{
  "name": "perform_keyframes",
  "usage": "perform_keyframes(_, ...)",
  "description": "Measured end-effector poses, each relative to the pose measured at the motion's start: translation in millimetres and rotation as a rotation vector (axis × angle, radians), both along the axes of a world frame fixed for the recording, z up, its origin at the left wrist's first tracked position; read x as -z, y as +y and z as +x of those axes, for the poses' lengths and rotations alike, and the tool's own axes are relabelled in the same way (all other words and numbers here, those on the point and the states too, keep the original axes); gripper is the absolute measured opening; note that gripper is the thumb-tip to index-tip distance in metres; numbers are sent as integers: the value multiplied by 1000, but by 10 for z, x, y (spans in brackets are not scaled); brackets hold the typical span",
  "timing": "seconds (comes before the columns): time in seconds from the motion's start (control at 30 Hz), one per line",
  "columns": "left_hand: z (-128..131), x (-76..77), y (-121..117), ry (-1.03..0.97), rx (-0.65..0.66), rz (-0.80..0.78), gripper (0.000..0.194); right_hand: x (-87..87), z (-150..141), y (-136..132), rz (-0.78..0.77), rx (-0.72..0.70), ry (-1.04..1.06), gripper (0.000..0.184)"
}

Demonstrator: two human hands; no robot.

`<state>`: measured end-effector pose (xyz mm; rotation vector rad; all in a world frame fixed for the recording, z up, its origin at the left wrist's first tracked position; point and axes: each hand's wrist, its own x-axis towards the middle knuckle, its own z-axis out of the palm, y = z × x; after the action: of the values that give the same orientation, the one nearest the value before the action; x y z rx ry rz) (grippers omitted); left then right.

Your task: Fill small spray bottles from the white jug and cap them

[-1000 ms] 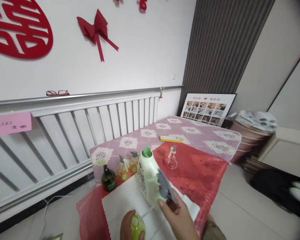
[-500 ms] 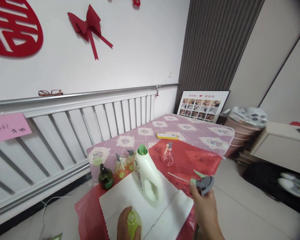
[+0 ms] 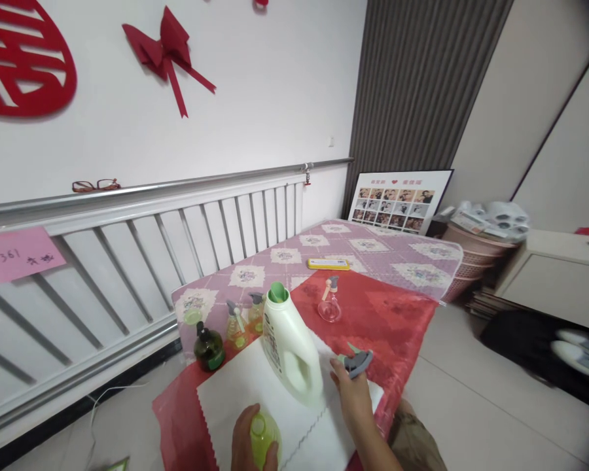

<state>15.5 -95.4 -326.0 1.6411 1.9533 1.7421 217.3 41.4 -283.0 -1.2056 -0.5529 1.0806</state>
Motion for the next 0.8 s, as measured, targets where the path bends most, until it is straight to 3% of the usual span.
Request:
perform_keyframes(0.37,3,-16,-15,5,14,-26,40,1,12,-414,-138,-97,237,52)
perform_keyframes(0.67,-17,19,-42,-14,68,-17,40,-269,82,-847,-335,-311,437,41)
perform_keyframes(0.8,-47,33,-56,-18,99,-54,43,-358,74,-1063,-404,-459,390,42)
